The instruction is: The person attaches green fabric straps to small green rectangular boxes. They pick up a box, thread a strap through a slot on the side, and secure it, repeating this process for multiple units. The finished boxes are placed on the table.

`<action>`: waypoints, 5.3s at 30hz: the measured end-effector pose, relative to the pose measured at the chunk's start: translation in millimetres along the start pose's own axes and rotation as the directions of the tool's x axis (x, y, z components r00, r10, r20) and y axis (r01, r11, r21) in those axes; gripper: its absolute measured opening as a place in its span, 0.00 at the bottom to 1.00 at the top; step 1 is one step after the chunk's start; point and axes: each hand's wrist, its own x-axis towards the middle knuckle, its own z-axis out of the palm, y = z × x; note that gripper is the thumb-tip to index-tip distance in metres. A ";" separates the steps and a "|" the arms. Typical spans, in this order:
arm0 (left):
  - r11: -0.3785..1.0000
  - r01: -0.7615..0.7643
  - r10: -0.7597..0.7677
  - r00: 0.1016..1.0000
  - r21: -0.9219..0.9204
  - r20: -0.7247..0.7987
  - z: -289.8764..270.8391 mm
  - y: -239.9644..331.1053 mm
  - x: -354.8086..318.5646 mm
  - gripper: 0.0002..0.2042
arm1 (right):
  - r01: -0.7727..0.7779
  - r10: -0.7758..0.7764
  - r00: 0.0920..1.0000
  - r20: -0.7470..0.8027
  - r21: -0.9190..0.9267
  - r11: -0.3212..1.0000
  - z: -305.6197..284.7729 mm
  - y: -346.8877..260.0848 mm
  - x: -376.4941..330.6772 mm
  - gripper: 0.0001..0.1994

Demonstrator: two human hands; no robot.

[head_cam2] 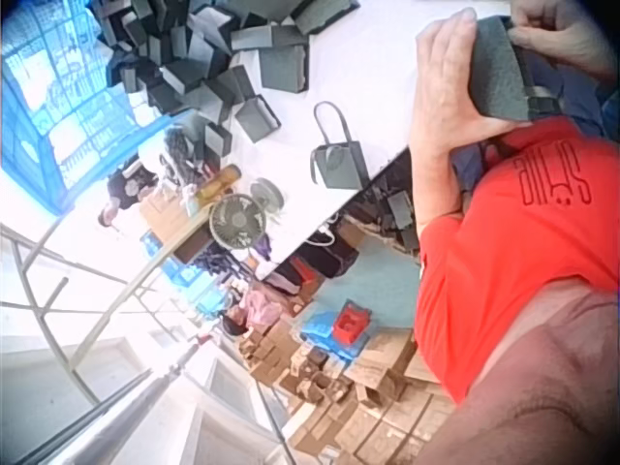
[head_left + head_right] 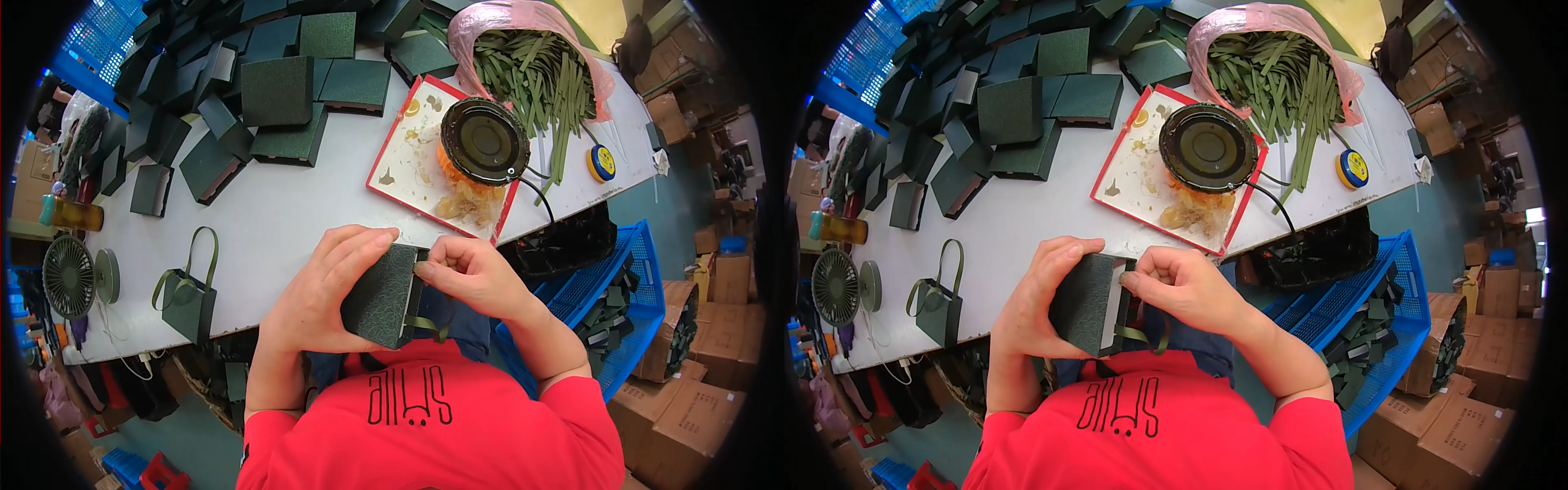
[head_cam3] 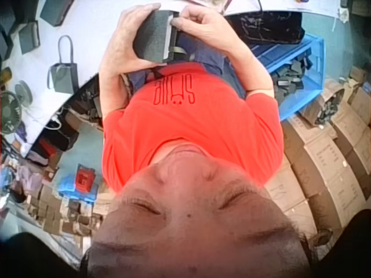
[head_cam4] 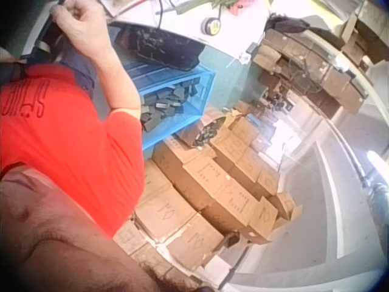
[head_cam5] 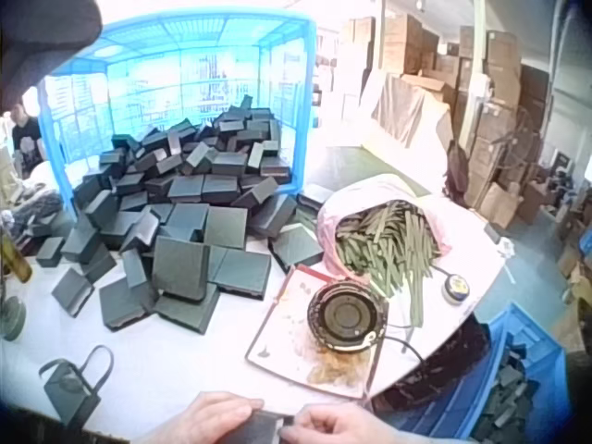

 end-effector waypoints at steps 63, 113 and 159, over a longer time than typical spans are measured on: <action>0.607 0.615 -0.550 0.782 0.504 -0.292 -40.1 -19.1 -44.4 0.27 | 0.875 -0.468 0.042 -0.883 -0.193 0.444 -148.7 6.0 -87.8 0.15; 0.963 0.231 -0.204 0.962 0.141 -0.183 -18.4 -9.5 -20.2 0.47 | 0.483 -0.646 0.760 0.068 -0.723 0.493 62.8 -14.3 60.5 0.12; 0.597 0.360 -0.394 0.910 0.717 -0.130 -3.3 -29.7 -14.3 0.43 | 0.267 -0.503 0.223 -0.835 -0.444 0.855 -189.9 55.6 -60.9 0.08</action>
